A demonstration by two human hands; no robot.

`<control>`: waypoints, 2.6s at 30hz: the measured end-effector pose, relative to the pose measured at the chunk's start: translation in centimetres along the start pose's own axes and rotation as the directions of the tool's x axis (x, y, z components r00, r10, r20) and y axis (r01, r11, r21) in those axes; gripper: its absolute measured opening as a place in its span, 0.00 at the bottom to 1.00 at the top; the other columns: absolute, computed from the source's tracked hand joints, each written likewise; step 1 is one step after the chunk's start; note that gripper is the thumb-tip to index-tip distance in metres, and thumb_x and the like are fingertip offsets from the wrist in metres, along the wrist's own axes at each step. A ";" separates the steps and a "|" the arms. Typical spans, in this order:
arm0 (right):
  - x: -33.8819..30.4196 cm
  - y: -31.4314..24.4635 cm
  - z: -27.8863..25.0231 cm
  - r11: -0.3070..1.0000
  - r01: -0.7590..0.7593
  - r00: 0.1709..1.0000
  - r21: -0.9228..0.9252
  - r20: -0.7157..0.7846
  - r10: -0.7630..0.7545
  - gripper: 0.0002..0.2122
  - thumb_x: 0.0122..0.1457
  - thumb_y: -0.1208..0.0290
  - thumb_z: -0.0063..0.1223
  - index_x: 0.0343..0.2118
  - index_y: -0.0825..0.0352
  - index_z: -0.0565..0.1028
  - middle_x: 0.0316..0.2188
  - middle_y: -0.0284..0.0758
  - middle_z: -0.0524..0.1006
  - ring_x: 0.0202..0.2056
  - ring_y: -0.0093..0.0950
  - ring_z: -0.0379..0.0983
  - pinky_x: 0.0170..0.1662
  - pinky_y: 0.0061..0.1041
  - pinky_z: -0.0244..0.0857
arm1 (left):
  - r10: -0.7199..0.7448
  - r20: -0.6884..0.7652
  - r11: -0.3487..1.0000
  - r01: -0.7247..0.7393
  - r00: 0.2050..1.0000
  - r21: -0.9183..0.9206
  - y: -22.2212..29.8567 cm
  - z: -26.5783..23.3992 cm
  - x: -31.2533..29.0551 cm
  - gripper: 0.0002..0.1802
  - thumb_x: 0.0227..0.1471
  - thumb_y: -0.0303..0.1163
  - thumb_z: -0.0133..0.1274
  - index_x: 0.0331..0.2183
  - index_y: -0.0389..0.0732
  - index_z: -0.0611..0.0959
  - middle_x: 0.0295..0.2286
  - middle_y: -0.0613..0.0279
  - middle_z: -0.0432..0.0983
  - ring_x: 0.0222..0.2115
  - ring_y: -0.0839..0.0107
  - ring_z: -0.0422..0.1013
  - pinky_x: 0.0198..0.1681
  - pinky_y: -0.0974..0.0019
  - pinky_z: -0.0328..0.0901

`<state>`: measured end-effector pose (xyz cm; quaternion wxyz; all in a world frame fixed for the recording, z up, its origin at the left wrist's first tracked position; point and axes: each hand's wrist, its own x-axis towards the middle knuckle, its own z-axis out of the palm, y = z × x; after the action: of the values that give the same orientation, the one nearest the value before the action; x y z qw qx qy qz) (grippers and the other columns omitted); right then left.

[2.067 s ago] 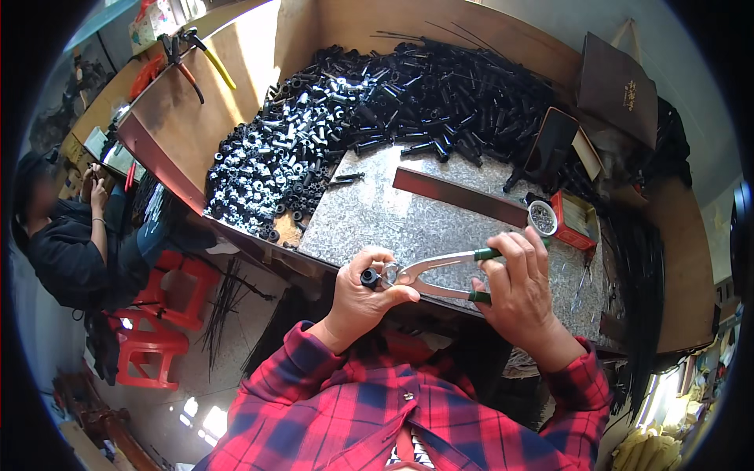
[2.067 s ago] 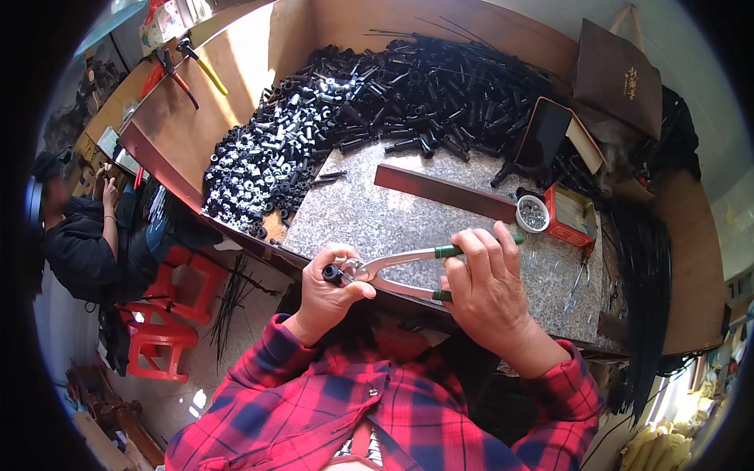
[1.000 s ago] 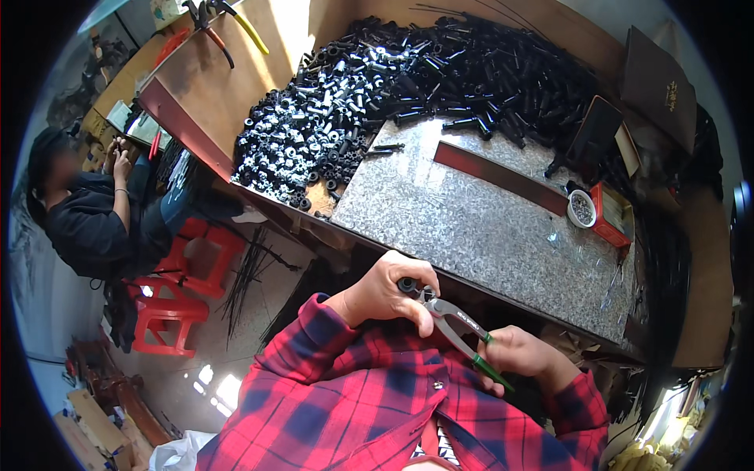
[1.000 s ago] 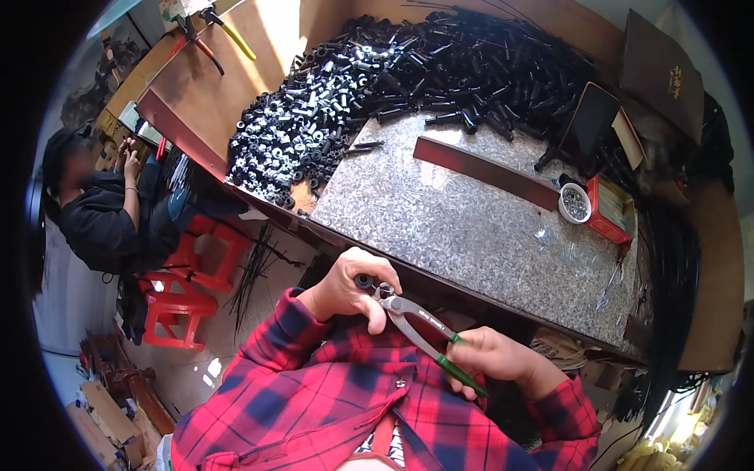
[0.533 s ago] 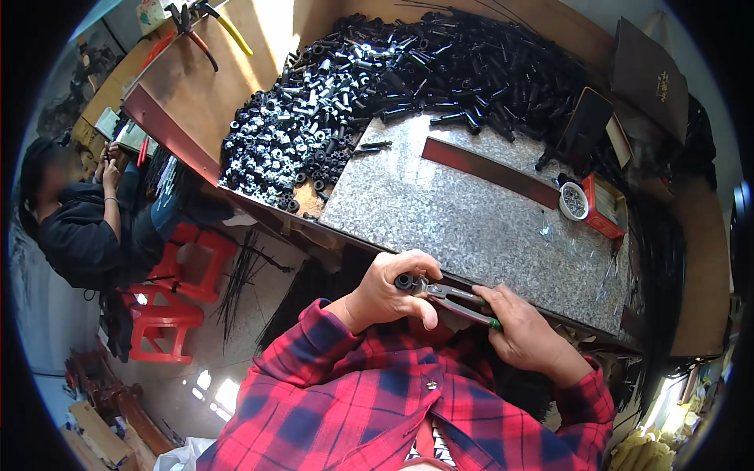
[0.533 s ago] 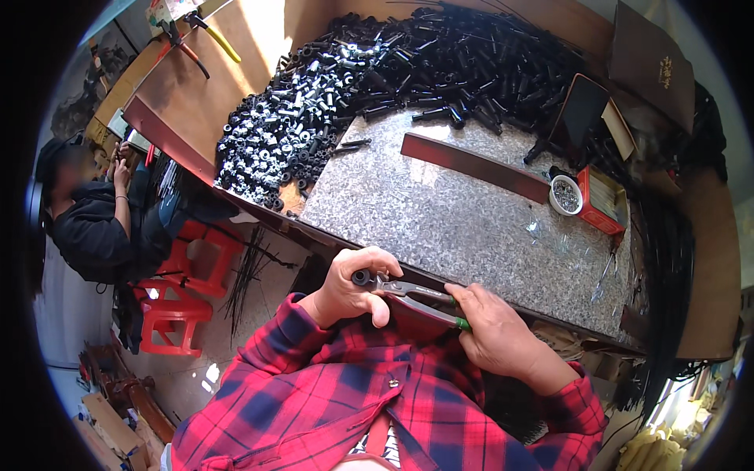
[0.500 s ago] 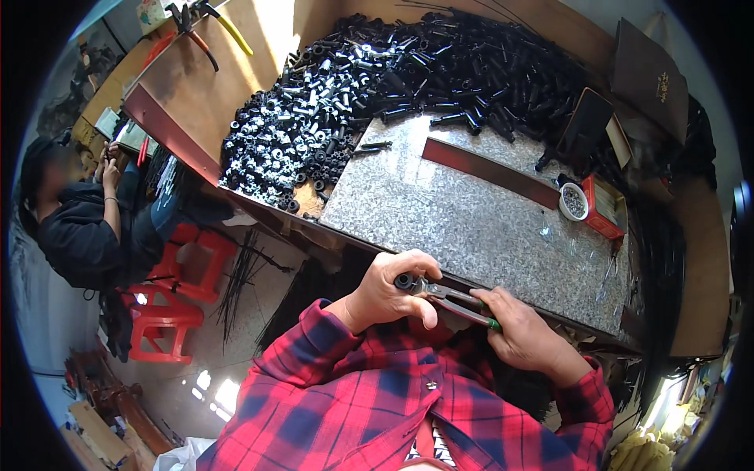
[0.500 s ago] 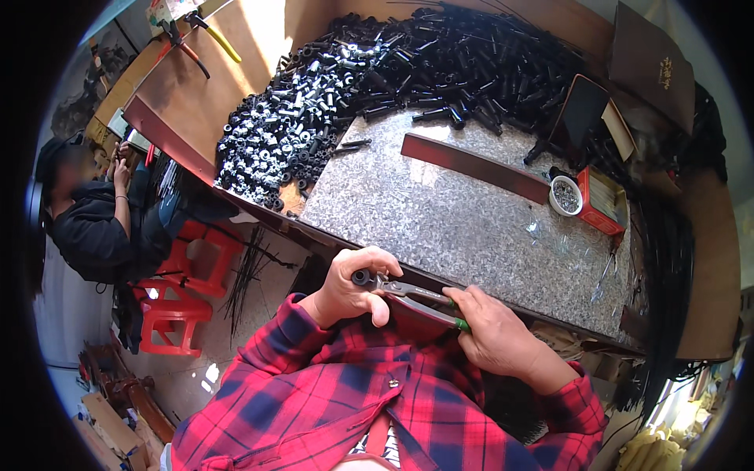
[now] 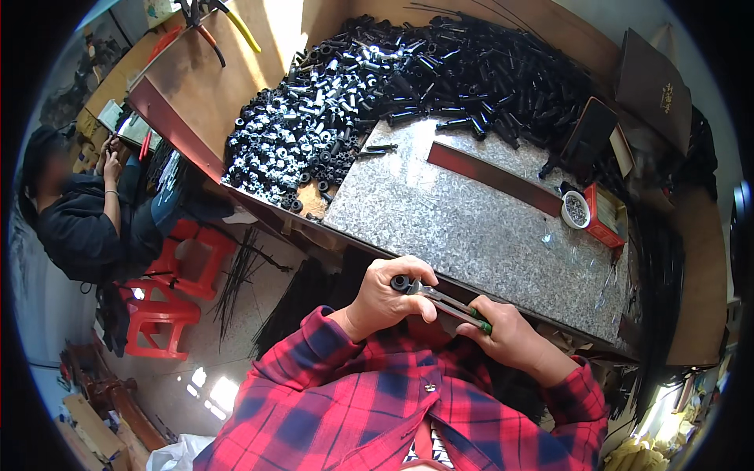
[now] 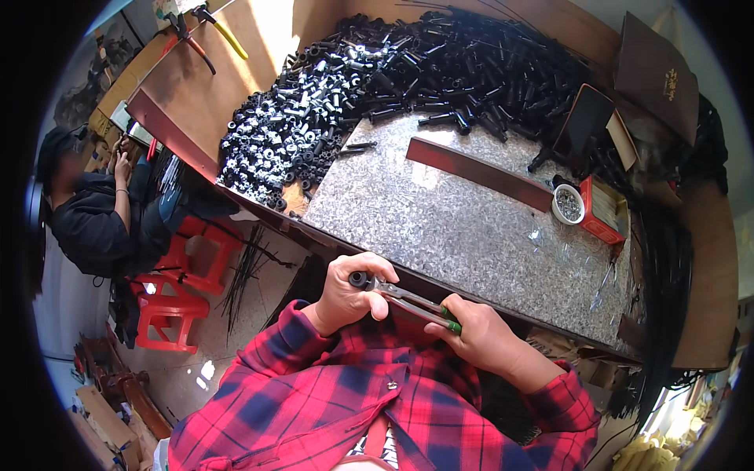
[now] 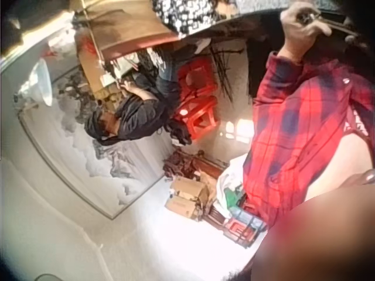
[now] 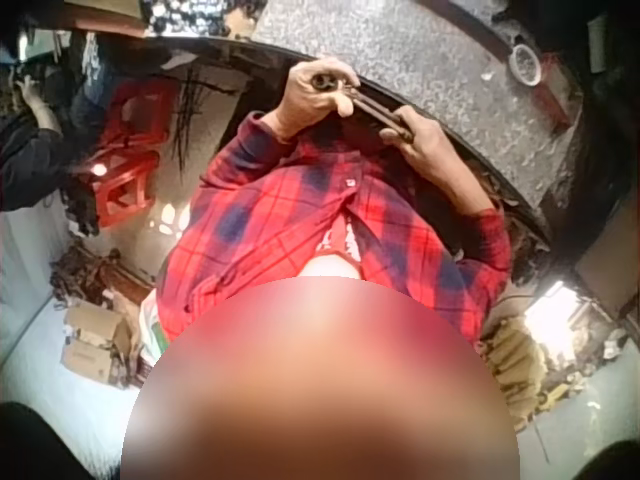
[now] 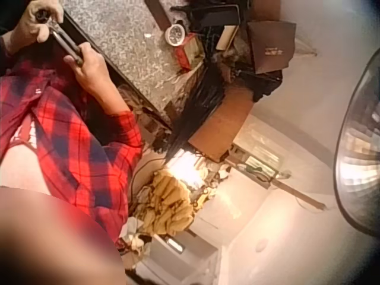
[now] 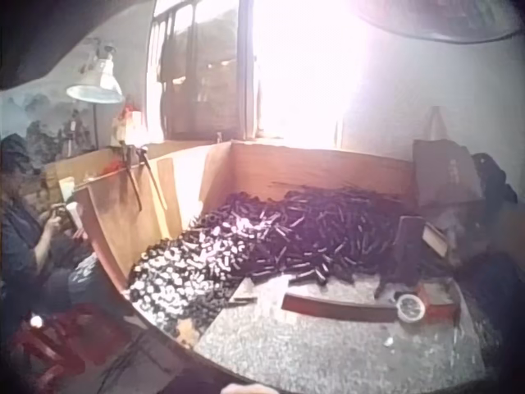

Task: Assembling and measuring wire bundles using a jig and pliers at a factory workbench.

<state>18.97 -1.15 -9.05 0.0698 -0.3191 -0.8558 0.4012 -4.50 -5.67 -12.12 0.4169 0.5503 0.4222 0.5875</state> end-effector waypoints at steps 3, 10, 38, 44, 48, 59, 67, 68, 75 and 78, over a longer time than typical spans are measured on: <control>0.0 0.2 -0.2 0.992 0.014 0.997 -0.123 -0.071 -0.023 0.12 0.54 0.66 0.57 0.33 0.68 0.67 0.25 0.45 0.72 0.28 0.47 0.71 0.28 0.39 0.64 | 0.004 0.000 1.000 -0.004 1.000 0.031 -0.1 0.1 0.0 0.36 0.22 0.56 0.68 0.29 0.36 0.81 0.23 0.69 0.73 0.24 0.82 0.68 0.27 0.77 0.62; -0.1 0.8 -3.0 0.915 0.033 0.918 -0.403 -0.350 -0.188 0.07 0.54 0.74 0.54 0.32 0.68 0.68 0.23 0.44 0.70 0.26 0.45 0.70 0.27 0.37 0.63 | 0.038 -0.021 0.998 -0.040 0.999 -0.058 -1.4 0.5 -0.2 0.40 0.28 0.49 0.70 0.42 0.35 0.75 0.17 0.73 0.66 0.17 0.88 0.59 0.20 0.80 0.53; 3.7 10.9 -16.6 0.558 -0.495 0.804 -0.666 -0.594 0.003 0.07 0.44 0.68 0.56 0.27 0.62 0.79 0.26 0.45 0.74 0.33 0.42 0.70 0.39 0.39 0.61 | -0.030 0.061 0.999 0.029 0.998 0.016 -0.1 0.6 -0.9 0.45 0.29 0.44 0.72 0.47 0.35 0.67 0.12 0.74 0.60 0.14 0.86 0.56 0.18 0.79 0.49; 3.6 8.3 -14.4 0.745 -0.402 0.647 -0.532 -0.741 -0.180 0.07 0.44 0.72 0.58 0.26 0.66 0.75 0.25 0.44 0.72 0.31 0.44 0.69 0.37 0.40 0.63 | -0.024 0.036 1.000 0.024 0.999 -0.014 -0.5 1.0 -0.6 0.41 0.32 0.41 0.72 0.46 0.39 0.69 0.10 0.74 0.57 0.14 0.87 0.52 0.18 0.78 0.47; 4.1 2.5 -8.8 0.987 0.113 0.731 -0.118 -0.662 -0.163 0.05 0.52 0.74 0.57 0.28 0.69 0.75 0.23 0.38 0.73 0.26 0.30 0.71 0.30 0.27 0.63 | -0.022 0.042 1.000 0.022 0.999 0.009 -0.5 1.2 -0.8 0.45 0.30 0.46 0.71 0.48 0.38 0.68 0.11 0.74 0.58 0.14 0.87 0.54 0.18 0.78 0.48; 5.3 -3.4 1.3 0.900 0.415 0.816 0.137 -0.493 -0.301 0.07 0.48 0.80 0.59 0.30 0.70 0.73 0.28 0.41 0.74 0.28 0.36 0.73 0.30 0.28 0.67 | 0.042 0.009 0.999 -0.042 0.999 -0.003 0.1 1.6 0.0 0.50 0.27 0.39 0.75 0.51 0.40 0.65 0.19 0.71 0.73 0.21 0.87 0.64 0.24 0.79 0.60; 5.2 -3.2 1.3 0.873 0.484 0.798 0.050 -0.435 -0.417 0.12 0.41 0.84 0.59 0.32 0.70 0.73 0.28 0.41 0.73 0.29 0.36 0.74 0.30 0.29 0.68 | 0.088 0.060 0.987 -0.095 0.994 0.130 0.7 1.4 -0.3 0.50 0.26 0.40 0.75 0.51 0.41 0.65 0.20 0.67 0.74 0.22 0.85 0.67 0.26 0.78 0.63; 5.1 -3.3 1.4 0.874 0.485 0.794 0.038 -0.437 -0.422 0.12 0.41 0.84 0.59 0.32 0.70 0.73 0.28 0.41 0.73 0.29 0.36 0.74 0.30 0.29 0.68 | 0.113 0.065 0.982 -0.122 0.991 0.147 0.8 1.4 -0.4 0.50 0.26 0.39 0.75 0.51 0.41 0.65 0.20 0.67 0.74 0.22 0.85 0.67 0.26 0.78 0.63; 5.2 -3.5 1.4 0.871 0.492 0.792 0.018 -0.426 -0.438 0.14 0.40 0.84 0.61 0.32 0.69 0.73 0.27 0.40 0.74 0.30 0.36 0.74 0.30 0.29 0.69 | 0.015 0.082 1.000 -0.015 0.996 -0.001 1.1 1.5 -0.6 0.39 0.39 0.28 0.66 0.51 0.39 0.64 0.24 0.60 0.75 0.27 0.81 0.73 0.28 0.74 0.67; 5.2 -3.4 1.4 0.864 0.504 0.784 0.019 -0.430 -0.448 0.14 0.39 0.84 0.61 0.32 0.69 0.73 0.27 0.40 0.74 0.30 0.36 0.74 0.30 0.29 0.69 | -0.001 0.086 1.000 0.001 0.996 -0.010 1.0 1.5 -0.6 0.35 0.41 0.25 0.62 0.51 0.39 0.64 0.24 0.60 0.75 0.26 0.81 0.73 0.28 0.74 0.67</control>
<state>12.67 -0.49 -8.24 0.3682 -0.1642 -0.8455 0.3502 -2.96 -6.46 -11.26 0.4376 0.5728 0.4013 0.5651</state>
